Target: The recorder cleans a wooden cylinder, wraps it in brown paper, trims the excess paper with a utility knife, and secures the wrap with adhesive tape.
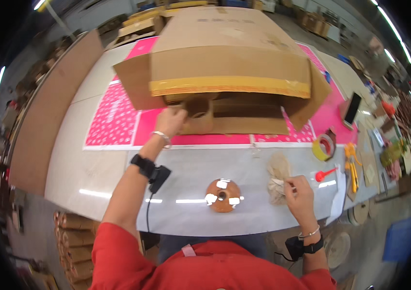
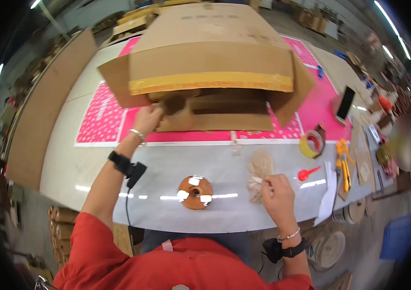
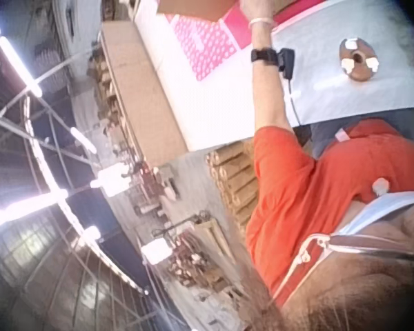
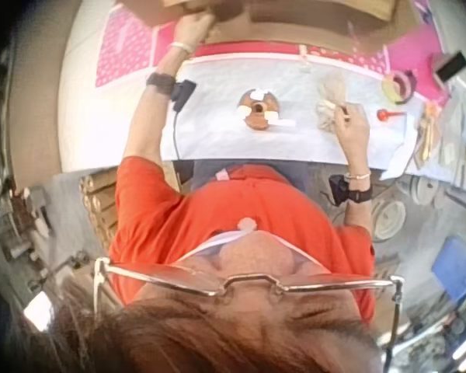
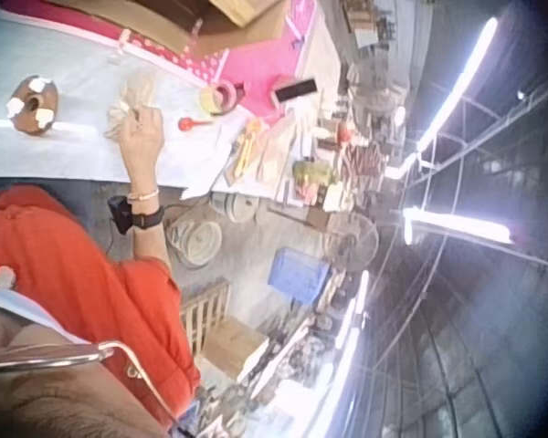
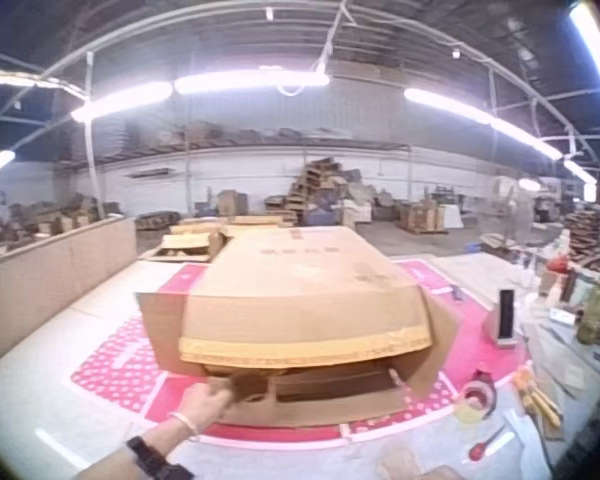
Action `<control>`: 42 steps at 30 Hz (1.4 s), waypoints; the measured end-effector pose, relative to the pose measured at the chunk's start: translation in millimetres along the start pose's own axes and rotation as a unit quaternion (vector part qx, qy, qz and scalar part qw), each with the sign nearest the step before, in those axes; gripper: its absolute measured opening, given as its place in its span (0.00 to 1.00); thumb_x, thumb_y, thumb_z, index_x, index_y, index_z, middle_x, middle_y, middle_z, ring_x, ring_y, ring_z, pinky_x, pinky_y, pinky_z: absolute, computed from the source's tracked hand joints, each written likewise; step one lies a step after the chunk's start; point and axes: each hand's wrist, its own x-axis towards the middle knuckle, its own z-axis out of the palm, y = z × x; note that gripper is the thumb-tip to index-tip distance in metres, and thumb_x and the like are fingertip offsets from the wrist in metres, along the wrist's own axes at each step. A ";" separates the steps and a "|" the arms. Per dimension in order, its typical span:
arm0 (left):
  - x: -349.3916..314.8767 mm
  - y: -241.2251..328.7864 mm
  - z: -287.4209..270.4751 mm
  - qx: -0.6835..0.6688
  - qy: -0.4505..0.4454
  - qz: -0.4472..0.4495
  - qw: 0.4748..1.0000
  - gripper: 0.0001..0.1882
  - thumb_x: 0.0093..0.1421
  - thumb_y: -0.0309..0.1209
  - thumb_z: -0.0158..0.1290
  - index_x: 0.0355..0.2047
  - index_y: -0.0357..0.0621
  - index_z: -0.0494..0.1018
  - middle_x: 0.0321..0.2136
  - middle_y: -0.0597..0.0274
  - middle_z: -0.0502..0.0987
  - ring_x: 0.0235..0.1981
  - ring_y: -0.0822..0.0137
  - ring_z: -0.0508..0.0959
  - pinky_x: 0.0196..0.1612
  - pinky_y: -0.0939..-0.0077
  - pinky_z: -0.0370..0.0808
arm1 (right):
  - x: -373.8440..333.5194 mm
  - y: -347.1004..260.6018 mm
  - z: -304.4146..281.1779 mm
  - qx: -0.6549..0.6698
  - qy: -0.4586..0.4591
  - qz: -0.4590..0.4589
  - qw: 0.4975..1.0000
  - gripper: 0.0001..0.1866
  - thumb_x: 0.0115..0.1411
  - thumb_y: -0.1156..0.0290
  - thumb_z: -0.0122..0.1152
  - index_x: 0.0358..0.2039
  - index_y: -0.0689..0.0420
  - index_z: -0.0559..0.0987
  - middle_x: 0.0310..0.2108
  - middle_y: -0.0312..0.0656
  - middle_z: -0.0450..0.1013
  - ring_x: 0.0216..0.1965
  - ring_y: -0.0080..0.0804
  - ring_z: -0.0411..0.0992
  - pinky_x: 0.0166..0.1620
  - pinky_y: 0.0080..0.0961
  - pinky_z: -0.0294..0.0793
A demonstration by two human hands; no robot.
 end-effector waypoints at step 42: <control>-190.4 95.9 -24.6 -0.205 -0.161 0.200 0.945 0.11 0.62 0.33 0.53 0.40 0.36 0.72 0.28 0.65 0.77 0.26 0.79 0.74 0.28 0.85 0.70 | -2.4 9.3 -38.3 0.496 -0.031 0.197 0.845 0.13 0.59 0.72 0.54 0.43 0.65 0.74 0.34 0.38 0.74 0.30 0.21 0.71 0.34 0.18 0.71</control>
